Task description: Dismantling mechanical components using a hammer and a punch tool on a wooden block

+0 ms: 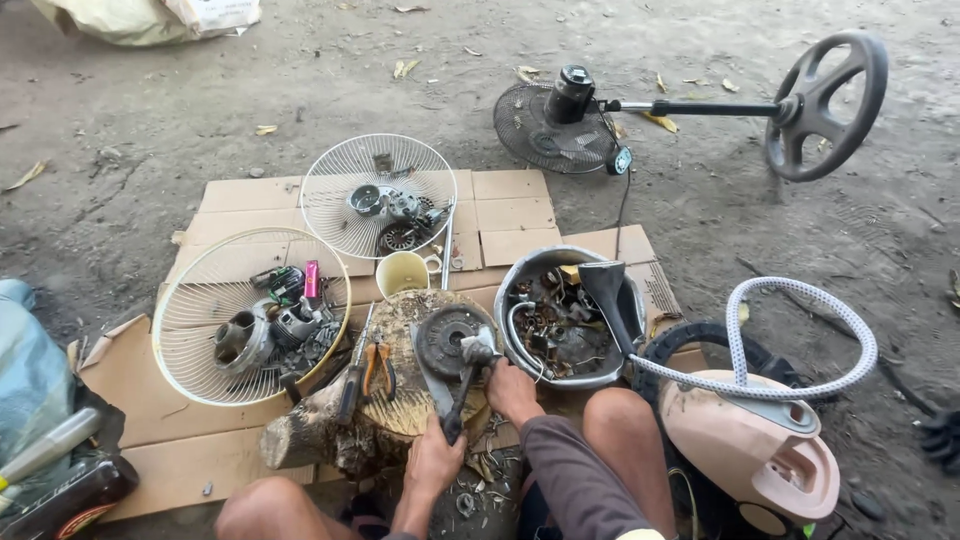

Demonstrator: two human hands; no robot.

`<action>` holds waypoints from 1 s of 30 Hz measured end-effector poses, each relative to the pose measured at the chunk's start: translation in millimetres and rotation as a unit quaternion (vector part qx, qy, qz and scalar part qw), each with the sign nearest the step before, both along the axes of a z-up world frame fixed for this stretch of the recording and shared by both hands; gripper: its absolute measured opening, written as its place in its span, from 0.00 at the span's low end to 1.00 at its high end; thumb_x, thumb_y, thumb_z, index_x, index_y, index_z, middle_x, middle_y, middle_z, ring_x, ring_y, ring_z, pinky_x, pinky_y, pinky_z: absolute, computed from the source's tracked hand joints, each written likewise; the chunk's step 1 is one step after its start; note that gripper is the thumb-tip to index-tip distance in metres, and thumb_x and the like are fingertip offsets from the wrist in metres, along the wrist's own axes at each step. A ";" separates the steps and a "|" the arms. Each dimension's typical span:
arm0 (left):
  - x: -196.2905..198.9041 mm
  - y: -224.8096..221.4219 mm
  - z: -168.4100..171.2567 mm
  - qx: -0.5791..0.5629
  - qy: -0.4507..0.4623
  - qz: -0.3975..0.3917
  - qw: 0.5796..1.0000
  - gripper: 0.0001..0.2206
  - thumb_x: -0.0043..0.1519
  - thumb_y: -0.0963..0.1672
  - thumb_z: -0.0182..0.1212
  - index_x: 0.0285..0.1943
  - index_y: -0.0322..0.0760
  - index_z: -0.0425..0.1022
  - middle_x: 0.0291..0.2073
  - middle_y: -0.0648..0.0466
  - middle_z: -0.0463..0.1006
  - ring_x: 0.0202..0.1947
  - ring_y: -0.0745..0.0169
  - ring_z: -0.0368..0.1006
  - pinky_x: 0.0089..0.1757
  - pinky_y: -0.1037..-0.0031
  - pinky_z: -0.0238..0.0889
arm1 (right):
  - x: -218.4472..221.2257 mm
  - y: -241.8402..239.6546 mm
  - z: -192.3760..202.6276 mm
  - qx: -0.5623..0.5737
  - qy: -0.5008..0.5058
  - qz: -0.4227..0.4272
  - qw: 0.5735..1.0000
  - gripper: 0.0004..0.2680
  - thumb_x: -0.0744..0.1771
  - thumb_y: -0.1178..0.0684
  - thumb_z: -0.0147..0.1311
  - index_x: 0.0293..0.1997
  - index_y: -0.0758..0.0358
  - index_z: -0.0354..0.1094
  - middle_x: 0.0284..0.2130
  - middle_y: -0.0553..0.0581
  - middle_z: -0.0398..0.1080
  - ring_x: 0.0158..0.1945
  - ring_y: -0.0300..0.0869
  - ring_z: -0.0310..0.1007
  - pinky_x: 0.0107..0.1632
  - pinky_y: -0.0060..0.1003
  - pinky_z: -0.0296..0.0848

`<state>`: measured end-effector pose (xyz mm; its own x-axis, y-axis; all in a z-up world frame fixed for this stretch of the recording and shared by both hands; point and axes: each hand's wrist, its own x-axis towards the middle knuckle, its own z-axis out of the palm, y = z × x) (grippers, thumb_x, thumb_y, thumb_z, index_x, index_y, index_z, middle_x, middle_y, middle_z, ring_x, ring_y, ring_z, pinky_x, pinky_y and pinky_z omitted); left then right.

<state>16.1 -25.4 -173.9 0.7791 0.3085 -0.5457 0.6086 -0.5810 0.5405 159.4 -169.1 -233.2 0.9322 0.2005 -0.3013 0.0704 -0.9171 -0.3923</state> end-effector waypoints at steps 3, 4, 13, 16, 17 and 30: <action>-2.4 -5.6 12.2 -0.013 -0.018 0.007 1.000 0.15 0.63 0.51 0.61 0.48 0.40 0.70 0.35 0.47 0.84 0.35 0.45 0.81 0.41 0.56 0.72 | 2.8 -4.3 -5.3 0.006 0.025 0.002 1.000 0.16 0.71 0.41 0.42 0.46 0.68 0.63 0.36 0.70 0.76 0.41 0.64 0.78 0.45 0.56 0.75; 1.5 -4.7 6.7 -0.014 -0.022 0.008 1.000 0.15 0.63 0.51 0.61 0.48 0.40 0.70 0.35 0.47 0.84 0.35 0.45 0.81 0.41 0.56 0.72 | 2.8 -4.1 3.2 0.005 0.022 0.003 1.000 0.16 0.71 0.41 0.42 0.46 0.68 0.63 0.36 0.70 0.76 0.41 0.64 0.78 0.45 0.56 0.75; 7.5 0.1 18.4 -0.040 0.063 0.032 0.997 0.18 0.66 0.55 0.56 0.56 0.46 0.73 0.47 0.52 0.84 0.48 0.55 0.82 0.52 0.57 0.73 | -4.7 5.3 33.7 0.092 0.126 -0.051 0.986 0.13 0.73 0.46 0.38 0.51 0.68 0.59 0.42 0.69 0.75 0.44 0.59 0.79 0.50 0.55 0.76; 0.6 -6.5 18.6 -0.125 -0.002 0.069 0.990 0.12 0.68 0.52 0.58 0.41 0.44 0.71 0.26 0.64 0.69 0.22 0.72 0.64 0.30 0.75 0.66 | -11.4 4.3 23.0 0.107 0.137 -0.074 0.982 0.13 0.73 0.45 0.36 0.51 0.65 0.61 0.40 0.62 0.74 0.41 0.53 0.78 0.48 0.50 0.78; 5.1 -8.8 31.3 -0.106 -0.061 0.087 0.989 0.12 0.63 0.51 0.61 0.40 0.41 0.74 0.26 0.59 0.75 0.24 0.66 0.69 0.31 0.71 0.67 | -7.6 4.7 23.6 0.095 0.126 -0.061 0.986 0.14 0.73 0.43 0.36 0.50 0.65 0.63 0.39 0.63 0.75 0.38 0.52 0.78 0.45 0.48 0.78; 52.9 -12.1 146.5 -0.125 -0.639 0.016 0.759 0.07 0.60 0.39 0.62 0.45 0.30 0.76 0.27 0.49 0.85 0.17 0.67 0.78 0.20 0.82 0.77 | -3.9 6.5 65.1 0.032 0.163 -0.019 0.986 0.16 0.74 0.43 0.34 0.53 0.67 0.63 0.41 0.61 0.73 0.43 0.49 0.76 0.52 0.49 0.76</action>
